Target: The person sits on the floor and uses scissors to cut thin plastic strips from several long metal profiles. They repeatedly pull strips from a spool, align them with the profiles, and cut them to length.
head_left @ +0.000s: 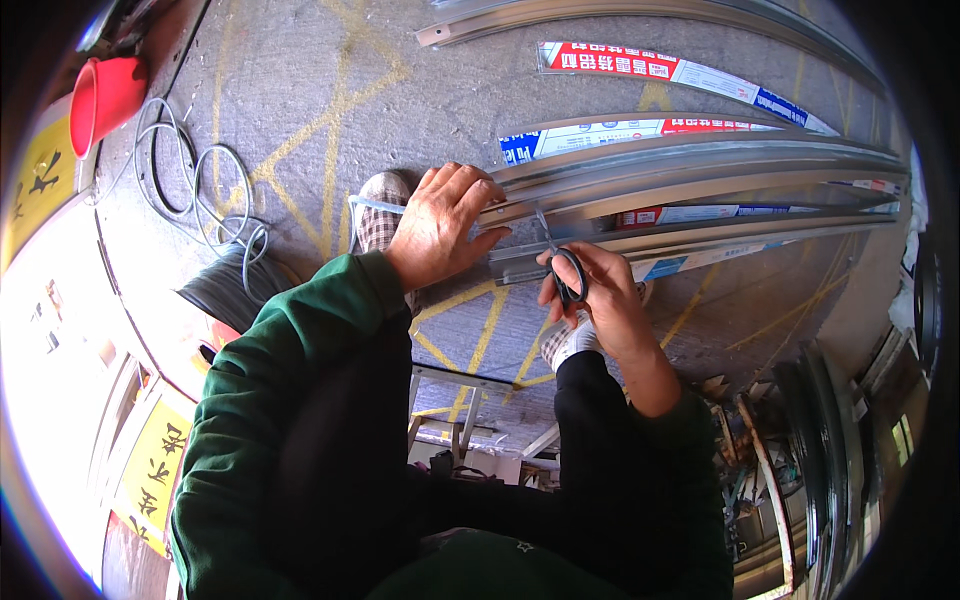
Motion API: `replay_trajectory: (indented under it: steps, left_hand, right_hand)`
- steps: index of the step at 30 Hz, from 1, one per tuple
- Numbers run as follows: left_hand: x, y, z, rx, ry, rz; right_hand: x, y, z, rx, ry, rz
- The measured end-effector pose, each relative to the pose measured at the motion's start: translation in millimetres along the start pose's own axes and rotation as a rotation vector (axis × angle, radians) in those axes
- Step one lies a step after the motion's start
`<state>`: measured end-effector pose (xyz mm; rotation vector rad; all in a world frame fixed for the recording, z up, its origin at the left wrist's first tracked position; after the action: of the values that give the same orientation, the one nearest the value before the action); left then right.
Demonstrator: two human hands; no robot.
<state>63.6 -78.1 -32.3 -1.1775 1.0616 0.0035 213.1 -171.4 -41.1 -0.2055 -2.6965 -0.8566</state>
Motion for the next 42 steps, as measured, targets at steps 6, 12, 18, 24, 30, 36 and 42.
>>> replay_trajectory:
  steps: [6,12,18,24,30,36,42]
  left_hand:
    - [-1,-3,1,0.034,-0.047,0.015]
    - [0,-5,1,0.054,-0.065,0.047]
    - [1,-6,2,0.071,-0.069,0.057]
    - [-2,-8,2,0.070,-0.076,0.056]
    - [-1,-8,2,0.064,-0.057,0.070]
    - [0,-10,2,0.076,-0.041,0.084]
    - [0,-10,2,0.077,-0.037,0.073]
  right_hand:
    - [0,2,1,-0.016,-0.006,-0.035]
    - [-1,0,2,-0.029,-0.024,-0.025]
    - [-6,5,-1,-0.106,-0.063,-0.023]
    - [-50,17,-11,-0.192,-0.224,0.033]
    - [-156,60,-30,-0.384,-0.533,-0.017]
    - [-224,91,-39,-0.489,-0.855,0.072]
    - [-103,35,-27,-0.226,-0.300,0.071]
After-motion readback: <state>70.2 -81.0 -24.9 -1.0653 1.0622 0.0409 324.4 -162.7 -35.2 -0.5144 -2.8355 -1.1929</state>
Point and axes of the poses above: each hand's wrist, its own z-axis towards the middle knuckle, its own x-axis out of the palm, y = z × x, the point moved 9 cm from there along z, towards the middle knuckle
